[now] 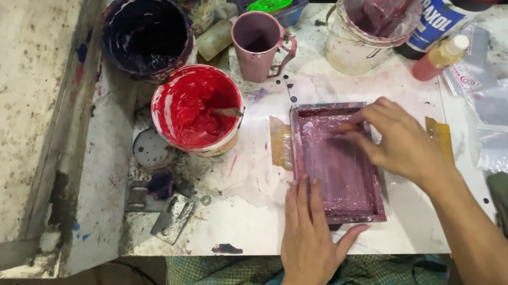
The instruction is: The person spreads a purple paste-like substance inside a rectangular tray using their fingers. They then lift the tray and place it on a white sheet of paper, smoothing the paper with their hands.
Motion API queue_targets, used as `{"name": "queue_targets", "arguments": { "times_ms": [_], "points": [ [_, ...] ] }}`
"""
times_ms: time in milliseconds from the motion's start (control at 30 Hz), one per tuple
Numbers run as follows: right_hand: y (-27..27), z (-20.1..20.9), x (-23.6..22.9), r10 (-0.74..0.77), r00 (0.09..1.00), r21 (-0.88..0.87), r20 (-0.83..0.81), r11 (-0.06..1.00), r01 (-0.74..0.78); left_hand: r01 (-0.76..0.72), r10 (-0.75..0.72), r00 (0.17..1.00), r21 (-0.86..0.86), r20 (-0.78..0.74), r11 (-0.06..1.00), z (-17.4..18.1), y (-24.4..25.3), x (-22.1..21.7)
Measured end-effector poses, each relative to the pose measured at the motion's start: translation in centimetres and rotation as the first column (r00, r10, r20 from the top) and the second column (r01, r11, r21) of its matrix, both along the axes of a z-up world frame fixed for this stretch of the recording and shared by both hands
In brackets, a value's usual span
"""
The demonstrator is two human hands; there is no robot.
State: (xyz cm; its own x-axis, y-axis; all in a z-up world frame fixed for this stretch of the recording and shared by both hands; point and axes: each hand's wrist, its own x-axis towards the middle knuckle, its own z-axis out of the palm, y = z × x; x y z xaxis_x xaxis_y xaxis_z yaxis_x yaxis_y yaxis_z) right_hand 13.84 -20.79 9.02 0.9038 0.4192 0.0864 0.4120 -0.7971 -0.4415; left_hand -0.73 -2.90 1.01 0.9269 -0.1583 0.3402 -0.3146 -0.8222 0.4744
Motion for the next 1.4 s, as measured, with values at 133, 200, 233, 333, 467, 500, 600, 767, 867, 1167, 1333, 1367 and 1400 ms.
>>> {"name": "queue_targets", "arguments": {
  "times_ms": [133,200,233,333,467,500,600,767,867,1167,1333,1367,1400],
  "points": [
    [-0.1,-3.0,0.7,0.103,0.988,-0.106,0.119,0.990,-0.090,-0.068,0.067,0.995,0.011,0.073,0.998,0.0,-0.6,0.3],
    [0.2,-3.4,0.8,0.176,0.949,-0.159,0.261,0.978,-0.137,-0.090,0.088,0.994,0.024,0.065,0.996,-0.1,-0.9,0.5],
    [0.3,-3.6,0.9,0.182,0.949,-0.162,0.258,0.976,-0.144,-0.096,0.095,0.994,0.021,0.062,0.995,-0.1,-0.9,0.5],
    [-0.2,-4.8,1.3,0.272,0.906,-0.249,0.325,0.949,-0.195,-0.120,0.119,0.992,0.035,0.042,0.992,0.4,-1.1,0.8],
    [-1.2,-6.4,-0.3,0.360,0.899,-0.245,0.247,0.921,-0.302,-0.124,0.124,0.992,-0.025,0.002,0.992,0.8,-0.9,1.0],
    [-1.2,-6.4,-1.2,0.356,0.908,-0.283,0.220,0.914,-0.289,-0.120,0.120,0.993,-0.058,-0.007,0.991,0.8,-0.9,1.2],
    [-1.7,-6.6,-5.3,0.421,0.896,-0.308,0.142,0.879,-0.365,-0.113,0.113,0.993,-0.025,-0.027,0.993,0.3,-0.9,1.1],
    [-0.8,-3.5,-5.3,0.341,0.934,-0.171,0.108,0.932,-0.321,-0.120,0.120,0.993,-0.008,-0.003,0.993,0.3,-0.8,1.2],
    [-0.7,-4.7,-1.5,0.325,0.928,-0.148,0.183,0.942,-0.301,-0.168,0.168,0.986,0.043,-0.003,0.985,0.2,-0.9,1.0],
    [-0.6,-4.1,-6.7,0.382,0.918,-0.143,0.102,0.919,-0.367,-0.176,0.179,0.983,0.077,-0.036,0.981,-0.1,-0.9,1.1],
    [-0.7,-3.2,-4.4,0.303,0.952,0.026,-0.030,0.953,-0.302,-0.163,0.166,0.985,0.067,-0.039,0.984,0.1,-0.8,1.0],
    [-0.8,-3.7,-3.0,0.278,0.959,-0.028,0.057,0.961,-0.277,-0.173,0.174,0.985,0.068,-0.017,0.983,0.3,-0.8,1.0],
    [-0.9,-4.1,-1.6,0.256,0.956,-0.079,0.145,0.966,-0.247,-0.182,0.182,0.983,0.069,0.005,0.981,0.5,-0.8,1.0]
  ]
}}
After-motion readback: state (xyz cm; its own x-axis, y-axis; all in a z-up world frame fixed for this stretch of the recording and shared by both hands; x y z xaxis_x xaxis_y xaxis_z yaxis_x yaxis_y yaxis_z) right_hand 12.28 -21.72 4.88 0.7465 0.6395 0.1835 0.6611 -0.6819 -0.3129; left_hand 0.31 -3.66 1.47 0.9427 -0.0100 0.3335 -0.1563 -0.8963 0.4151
